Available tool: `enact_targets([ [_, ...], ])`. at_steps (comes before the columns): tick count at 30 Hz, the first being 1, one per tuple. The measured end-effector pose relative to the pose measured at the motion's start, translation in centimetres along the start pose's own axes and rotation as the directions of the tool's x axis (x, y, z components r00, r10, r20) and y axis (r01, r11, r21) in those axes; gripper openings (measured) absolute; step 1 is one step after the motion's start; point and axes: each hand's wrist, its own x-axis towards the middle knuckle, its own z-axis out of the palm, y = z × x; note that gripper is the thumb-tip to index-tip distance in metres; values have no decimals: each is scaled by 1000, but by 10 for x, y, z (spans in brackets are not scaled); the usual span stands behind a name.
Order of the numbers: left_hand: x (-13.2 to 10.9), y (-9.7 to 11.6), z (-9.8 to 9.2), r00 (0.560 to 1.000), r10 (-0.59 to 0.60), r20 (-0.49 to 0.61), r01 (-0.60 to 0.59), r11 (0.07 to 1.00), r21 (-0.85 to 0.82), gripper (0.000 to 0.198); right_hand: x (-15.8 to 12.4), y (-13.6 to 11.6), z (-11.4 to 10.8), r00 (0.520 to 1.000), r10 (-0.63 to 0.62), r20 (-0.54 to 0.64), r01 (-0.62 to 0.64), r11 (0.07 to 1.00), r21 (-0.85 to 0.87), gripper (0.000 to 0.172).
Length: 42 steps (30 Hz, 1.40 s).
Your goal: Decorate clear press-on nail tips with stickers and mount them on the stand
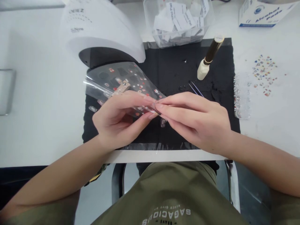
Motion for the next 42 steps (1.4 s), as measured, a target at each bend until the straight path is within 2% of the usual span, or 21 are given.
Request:
enact_targets([
  [3, 0, 2, -1, 1000, -6, -7, 6, 1000, 5, 49, 0, 0, 1, 1000, -3, -12, 3, 1000, -8, 27],
  [7, -2, 10, -3, 990, -141, 4, 141, 990, 4, 41, 1, -1, 1, 1000, 26, -3, -26, 999, -30, 28],
  [11, -3, 15, -2, 983, -182, 16, 182, 981, -62, 49, 3, 0, -1, 1000, -7, -3, 7, 999, -40, 26],
  [14, -4, 13, -1, 989, -150, 11, 150, 984, -96, 55, 3, 2, -1, 1000, 16, -6, -16, 999, -46, 25],
  [18, -6, 10, 0, 990, -143, 2, 142, 982, -124, 53, 2, 4, 0, 1000, -5, 21, 5, 1000, -14, 25],
  [22, -5, 12, -1, 976, -218, -6, 216, 971, -102, 49, 1, 6, -1, 998, 27, 64, -26, 1000, -5, 32],
  [24, -5, 13, -2, 964, -267, -16, 265, 960, -89, 44, 0, 8, -5, 994, 86, 60, -82, 994, -65, 34],
  [26, -6, 13, -2, 954, -297, -24, 294, 952, -90, 41, -2, 14, -9, 986, 158, 52, -143, 965, -221, 31],
  [28, -7, 13, -2, 952, -303, -37, 298, 949, -97, 41, -6, 23, -13, 972, 226, 69, -176, 886, -428, 24],
  [30, -8, 11, -2, 947, -319, -42, 314, 945, -97, 40, -11, 34, -16, 953, 276, 122, -170, 827, -536, 15],
  [34, -9, 11, -2, 933, -356, -55, 350, 931, -101, 38, -19, 50, -19, 951, 211, 227, -51, 828, -559, 14],
  [37, -6, 13, -3, 942, -326, -76, 318, 943, -98, 33, -20, 48, -19, 957, 147, 249, 19, 826, -563, 21],
  [40, -3, 16, -3, 943, -320, -94, 315, 947, -58, 29, -16, 38, -20, 935, 194, 296, 31, 789, -614, 35],
  [42, -1, 18, -3, 935, -342, -95, 339, 940, -47, 28, -13, 33, -20, 893, 282, 351, 10, 767, -642, 42],
])
